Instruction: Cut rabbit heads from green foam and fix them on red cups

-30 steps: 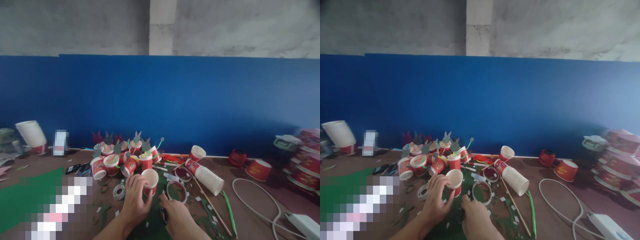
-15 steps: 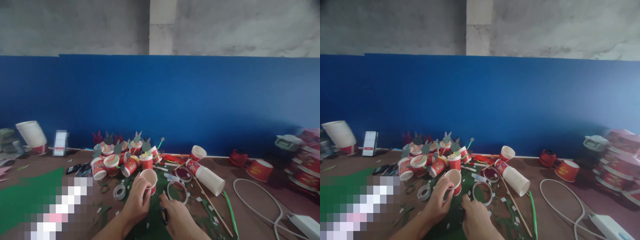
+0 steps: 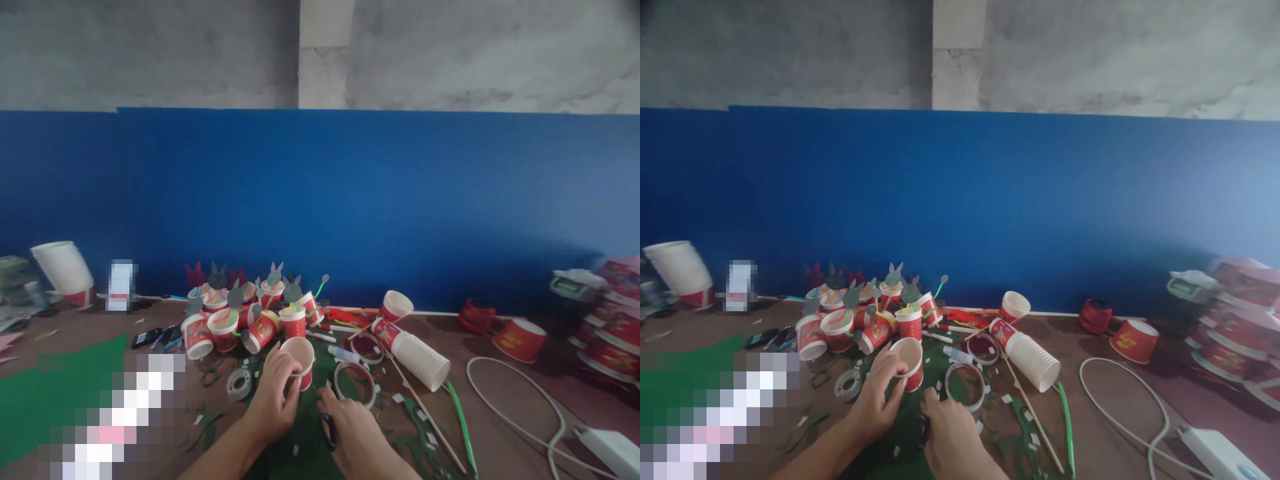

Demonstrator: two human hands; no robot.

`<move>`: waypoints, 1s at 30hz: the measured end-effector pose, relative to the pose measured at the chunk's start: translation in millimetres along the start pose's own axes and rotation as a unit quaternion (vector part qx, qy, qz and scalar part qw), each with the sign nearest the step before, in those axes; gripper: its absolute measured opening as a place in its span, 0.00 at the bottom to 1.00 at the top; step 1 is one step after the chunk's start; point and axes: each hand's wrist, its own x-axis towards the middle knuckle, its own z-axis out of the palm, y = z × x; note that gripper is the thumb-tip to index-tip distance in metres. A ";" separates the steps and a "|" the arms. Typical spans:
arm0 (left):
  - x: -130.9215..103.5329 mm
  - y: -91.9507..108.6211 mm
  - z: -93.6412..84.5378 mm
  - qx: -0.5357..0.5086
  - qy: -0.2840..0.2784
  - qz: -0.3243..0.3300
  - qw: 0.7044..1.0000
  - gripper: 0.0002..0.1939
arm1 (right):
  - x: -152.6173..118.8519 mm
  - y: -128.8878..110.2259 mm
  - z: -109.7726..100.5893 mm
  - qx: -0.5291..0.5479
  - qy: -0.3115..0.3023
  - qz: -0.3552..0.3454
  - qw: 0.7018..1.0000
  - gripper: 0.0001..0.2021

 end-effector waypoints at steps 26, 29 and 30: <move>-2.3 -6.8 4.0 -0.024 0.007 0.020 1.000 0.04 | 0.6 -4.2 -3.7 0.015 0.037 -0.017 0.999 0.16; -2.1 -6.1 4.0 -0.025 0.010 0.018 0.999 0.04 | 2.5 -3.3 -1.0 0.013 0.040 -0.008 0.999 0.15; -2.1 -5.8 3.8 -0.026 0.012 0.018 0.999 0.04 | 2.3 -3.2 -1.2 0.014 0.040 -0.010 0.999 0.15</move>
